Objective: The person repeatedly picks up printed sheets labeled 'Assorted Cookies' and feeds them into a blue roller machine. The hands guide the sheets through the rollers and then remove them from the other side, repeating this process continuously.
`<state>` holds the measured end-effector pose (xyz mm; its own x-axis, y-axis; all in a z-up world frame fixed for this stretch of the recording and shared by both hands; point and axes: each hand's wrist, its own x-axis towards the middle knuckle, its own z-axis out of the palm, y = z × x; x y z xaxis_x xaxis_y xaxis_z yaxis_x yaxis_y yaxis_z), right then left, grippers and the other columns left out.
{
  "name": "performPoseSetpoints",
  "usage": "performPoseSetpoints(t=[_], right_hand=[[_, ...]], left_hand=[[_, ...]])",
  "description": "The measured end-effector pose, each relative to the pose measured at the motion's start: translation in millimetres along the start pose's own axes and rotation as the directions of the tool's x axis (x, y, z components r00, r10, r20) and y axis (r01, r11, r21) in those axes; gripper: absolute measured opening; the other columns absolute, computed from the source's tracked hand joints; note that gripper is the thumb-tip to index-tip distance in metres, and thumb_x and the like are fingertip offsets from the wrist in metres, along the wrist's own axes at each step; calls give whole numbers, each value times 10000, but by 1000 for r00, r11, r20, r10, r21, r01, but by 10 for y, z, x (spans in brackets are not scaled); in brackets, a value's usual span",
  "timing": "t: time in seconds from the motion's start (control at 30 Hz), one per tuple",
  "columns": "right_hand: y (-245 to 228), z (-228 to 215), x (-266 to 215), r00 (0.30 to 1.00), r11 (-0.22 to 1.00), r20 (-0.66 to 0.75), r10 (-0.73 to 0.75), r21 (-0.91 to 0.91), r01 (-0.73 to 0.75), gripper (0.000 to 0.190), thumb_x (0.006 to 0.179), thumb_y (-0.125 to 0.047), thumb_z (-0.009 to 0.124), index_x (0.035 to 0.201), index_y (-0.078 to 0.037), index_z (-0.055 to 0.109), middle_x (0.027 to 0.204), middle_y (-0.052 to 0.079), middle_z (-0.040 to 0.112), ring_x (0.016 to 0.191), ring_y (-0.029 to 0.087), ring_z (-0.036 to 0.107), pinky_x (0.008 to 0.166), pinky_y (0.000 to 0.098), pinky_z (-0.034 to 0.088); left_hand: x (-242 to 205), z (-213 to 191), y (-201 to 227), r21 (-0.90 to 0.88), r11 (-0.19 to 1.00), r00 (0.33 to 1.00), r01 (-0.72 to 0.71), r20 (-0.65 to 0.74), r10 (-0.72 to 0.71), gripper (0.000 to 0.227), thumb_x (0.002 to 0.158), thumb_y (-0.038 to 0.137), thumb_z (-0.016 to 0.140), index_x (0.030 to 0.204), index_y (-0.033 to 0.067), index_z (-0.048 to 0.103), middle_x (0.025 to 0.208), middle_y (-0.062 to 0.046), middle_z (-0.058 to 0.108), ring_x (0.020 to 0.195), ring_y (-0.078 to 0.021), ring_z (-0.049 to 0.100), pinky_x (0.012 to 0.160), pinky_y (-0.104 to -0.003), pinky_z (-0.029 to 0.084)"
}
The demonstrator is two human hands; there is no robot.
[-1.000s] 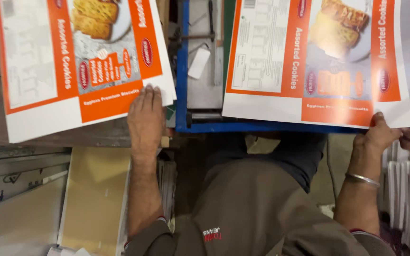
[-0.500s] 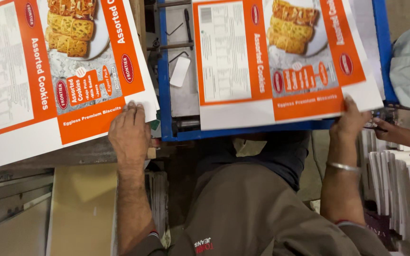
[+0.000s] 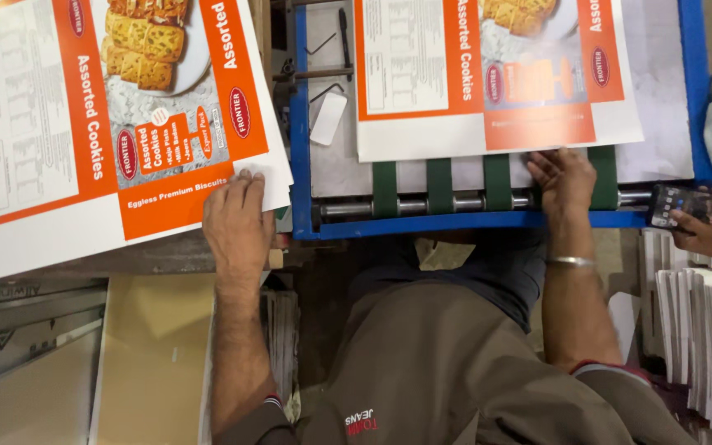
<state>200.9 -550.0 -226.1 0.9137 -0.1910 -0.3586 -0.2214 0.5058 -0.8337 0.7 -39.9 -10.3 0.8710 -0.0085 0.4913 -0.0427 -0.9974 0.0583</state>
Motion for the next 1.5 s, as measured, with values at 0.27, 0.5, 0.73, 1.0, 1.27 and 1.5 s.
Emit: performPoseSetpoints(t=[0.27,0.5,0.73,1.0,1.27,1.5], right_hand=[[68,165,-601,987,990,148,59,-139,-38,360,1085,-156,552,1385,39,516,1281,255,640,1077,356,707,862,428,643],[-67,1354,-1397,732,986,663,157,-141,-83,380,1103,-174,532,1420,34,516,1364,219,615,1199,343,675,944,432,619],[-15,1837,-1562,818,983,551,164,-21,-184,403,1066,-121,534,1455,-27,488,1411,120,595,1256,257,652,1000,412,596],[-406,230,-111,948,949,85,-308,93,300,438,1008,114,474,1443,90,528,1364,204,672,1202,319,722,1066,445,651],[-632,-663,261,979,958,-68,-193,202,203,277,1083,-27,463,1233,160,602,1205,247,732,1138,368,765,1044,490,666],[-525,-949,-23,979,970,-146,-141,177,166,242,1057,-16,428,1246,45,565,1222,207,713,1180,351,752,1024,490,661]], left_hand=[[-39,-244,-644,-318,933,973,171,-92,-210,352,953,20,669,1305,37,679,1283,-163,702,1202,-376,663,1062,-480,520],[125,320,503,-359,930,988,79,-93,-120,407,891,15,560,1292,-46,596,1242,-233,618,1219,-419,567,1105,-520,433],[221,521,1486,-322,929,966,-183,119,231,688,796,436,721,1316,4,590,1388,-195,600,1346,-363,496,1169,-668,235],[88,261,261,21,998,983,59,171,-62,857,811,545,767,1409,-30,550,1474,-241,540,1426,-376,429,1169,-640,239],[338,88,-387,-46,999,995,-10,100,15,471,864,217,776,1291,43,682,1246,-129,718,1108,-318,689,957,-455,535],[861,-581,-674,-324,912,949,251,270,-165,320,916,372,871,1016,77,798,762,-147,668,754,-303,645,733,-444,458]])
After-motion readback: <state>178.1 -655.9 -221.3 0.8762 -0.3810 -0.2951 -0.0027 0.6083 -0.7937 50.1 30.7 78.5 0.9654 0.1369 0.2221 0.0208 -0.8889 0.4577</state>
